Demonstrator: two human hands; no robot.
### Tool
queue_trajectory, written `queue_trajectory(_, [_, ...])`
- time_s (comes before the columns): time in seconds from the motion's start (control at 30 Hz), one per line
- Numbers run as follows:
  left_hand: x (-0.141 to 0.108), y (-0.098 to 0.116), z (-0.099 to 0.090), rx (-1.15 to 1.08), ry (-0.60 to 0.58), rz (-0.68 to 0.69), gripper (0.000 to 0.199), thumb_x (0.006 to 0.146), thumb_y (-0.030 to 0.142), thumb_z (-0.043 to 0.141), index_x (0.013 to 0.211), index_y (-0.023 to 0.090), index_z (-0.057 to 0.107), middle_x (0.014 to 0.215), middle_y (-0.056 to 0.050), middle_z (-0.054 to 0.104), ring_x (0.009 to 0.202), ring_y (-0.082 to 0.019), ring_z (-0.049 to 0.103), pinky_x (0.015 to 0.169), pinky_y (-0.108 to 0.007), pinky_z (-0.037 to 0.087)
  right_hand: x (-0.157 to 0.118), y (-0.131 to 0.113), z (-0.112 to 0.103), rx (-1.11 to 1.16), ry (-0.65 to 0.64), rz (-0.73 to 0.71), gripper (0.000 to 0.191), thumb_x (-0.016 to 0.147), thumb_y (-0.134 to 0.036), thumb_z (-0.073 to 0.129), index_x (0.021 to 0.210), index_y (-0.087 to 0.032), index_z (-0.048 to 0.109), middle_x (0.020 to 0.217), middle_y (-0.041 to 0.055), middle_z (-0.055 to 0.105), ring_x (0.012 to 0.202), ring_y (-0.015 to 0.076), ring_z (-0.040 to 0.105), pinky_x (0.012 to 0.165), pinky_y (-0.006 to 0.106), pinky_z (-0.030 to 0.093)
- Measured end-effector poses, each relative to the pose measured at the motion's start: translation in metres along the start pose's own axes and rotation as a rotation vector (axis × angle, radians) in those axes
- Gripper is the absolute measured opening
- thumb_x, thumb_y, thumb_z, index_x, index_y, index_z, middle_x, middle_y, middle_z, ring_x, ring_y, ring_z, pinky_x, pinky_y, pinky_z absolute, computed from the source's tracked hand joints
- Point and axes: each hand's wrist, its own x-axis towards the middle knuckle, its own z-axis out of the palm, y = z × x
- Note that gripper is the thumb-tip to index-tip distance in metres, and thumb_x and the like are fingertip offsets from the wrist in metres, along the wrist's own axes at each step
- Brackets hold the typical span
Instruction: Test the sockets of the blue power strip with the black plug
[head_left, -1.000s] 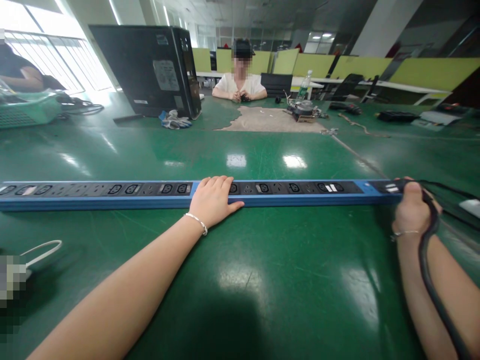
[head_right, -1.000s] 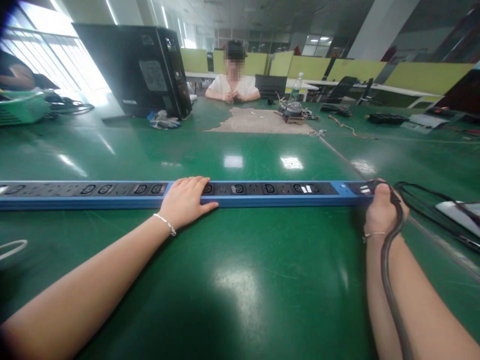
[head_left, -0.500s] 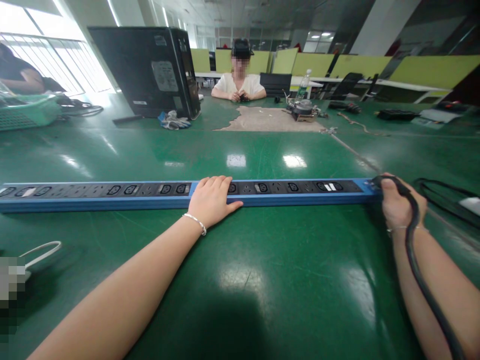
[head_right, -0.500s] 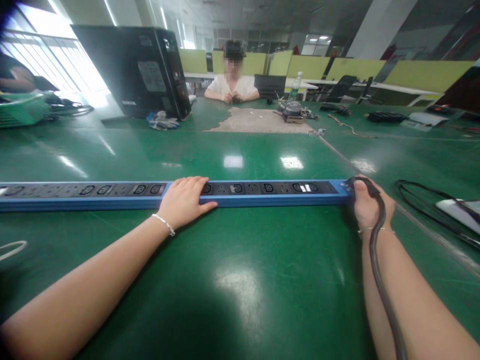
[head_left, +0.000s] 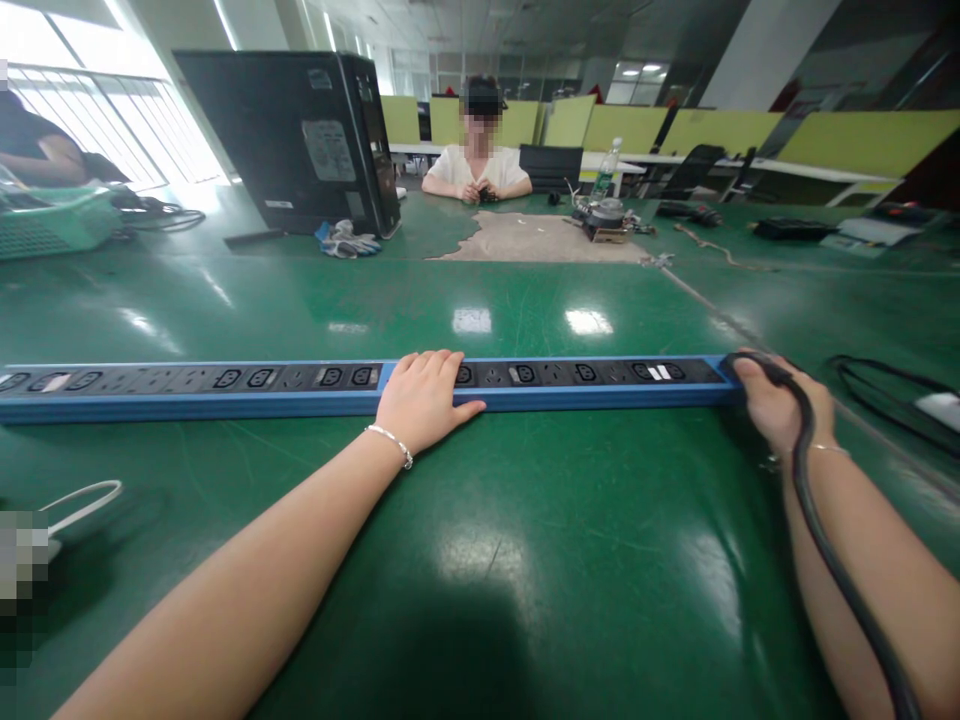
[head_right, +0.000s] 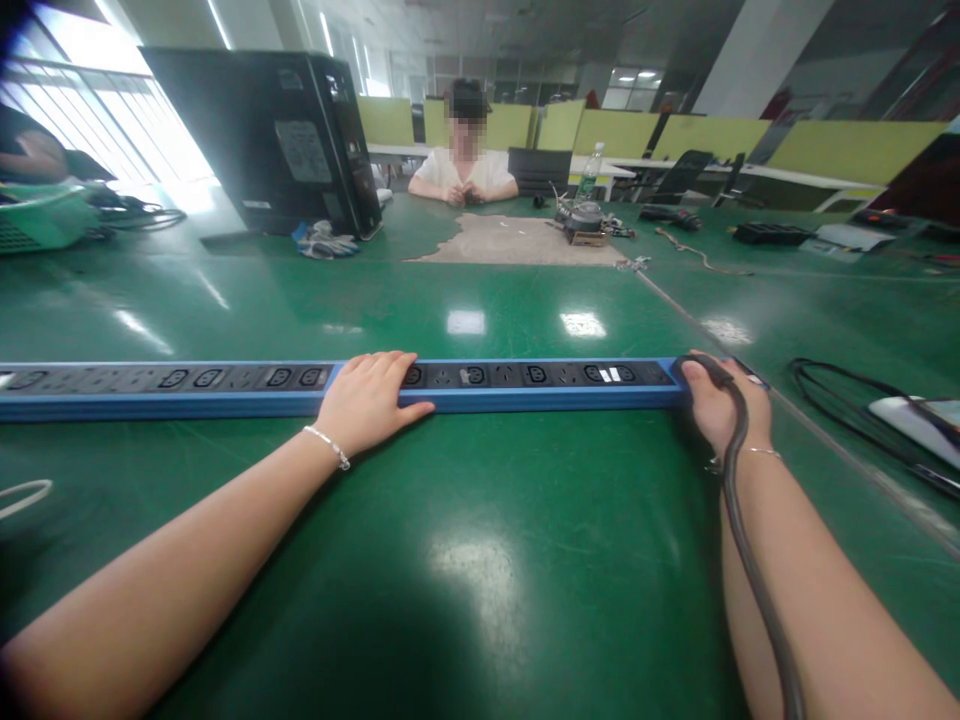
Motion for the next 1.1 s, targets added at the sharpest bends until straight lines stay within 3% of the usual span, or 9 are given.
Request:
queue_trajectory(0.1, [0.0,0.0,0.0,0.001,0.0,-0.004,0.063,0.08,0.059,0.05,0.127,0.016,0.045,0.124,-0.012,0.057,0.114,-0.027,0.05,0.1,-0.039,0.032,0.0,-0.005,-0.002,-0.032,-0.052,0.064,0.051,0.08,-0.046,0.039,0.114,-0.018,0.065,0.113,0.011,0.064,0.113,0.0287,0.053,0.098,0.04,0.039])
queue_trajectory(0.43, [0.0,0.0,0.0,0.005,-0.018,-0.008,0.066,0.08,0.059,0.05,0.127,0.013,0.045,0.124,-0.012,0.056,0.114,-0.027,0.049,0.1,-0.039,0.031,-0.003,0.014,0.011,0.011,0.026,0.002,0.049,0.081,-0.048,0.04,0.116,-0.023,0.064,0.114,0.0087,0.064,0.117,0.0318,0.049,0.099,0.047,0.036])
queue_trajectory(0.7, [0.0,-0.001,0.001,0.015,-0.003,0.006,0.067,0.081,0.059,0.049,0.127,0.011,0.045,0.124,-0.012,0.057,0.114,-0.027,0.05,0.099,-0.039,0.032,-0.006,0.01,0.011,-0.037,0.038,-0.031,0.052,0.084,-0.048,0.036,0.119,-0.019,0.062,0.119,0.0131,0.062,0.121,0.0301,0.048,0.099,0.045,0.037])
queue_trajectory(1.0, [0.001,-0.001,0.0,0.001,-0.019,-0.001,0.065,0.081,0.059,0.049,0.128,0.014,0.045,0.125,-0.013,0.055,0.115,-0.027,0.049,0.1,-0.039,0.031,-0.009,0.001,0.01,0.05,0.146,-0.051,0.046,0.081,-0.044,0.042,0.106,-0.016,0.068,0.108,0.0114,0.067,0.112,0.0272,0.056,0.098,0.04,0.04])
queue_trajectory(1.1, [0.001,-0.001,0.001,0.009,-0.017,0.003,0.065,0.081,0.059,0.05,0.127,0.013,0.045,0.124,-0.012,0.056,0.114,-0.028,0.05,0.099,-0.039,0.032,-0.013,-0.001,0.006,0.186,0.263,-0.034,0.051,0.086,-0.046,0.036,0.108,-0.013,0.067,0.101,0.0125,0.069,0.102,0.026,0.061,0.092,0.04,0.045])
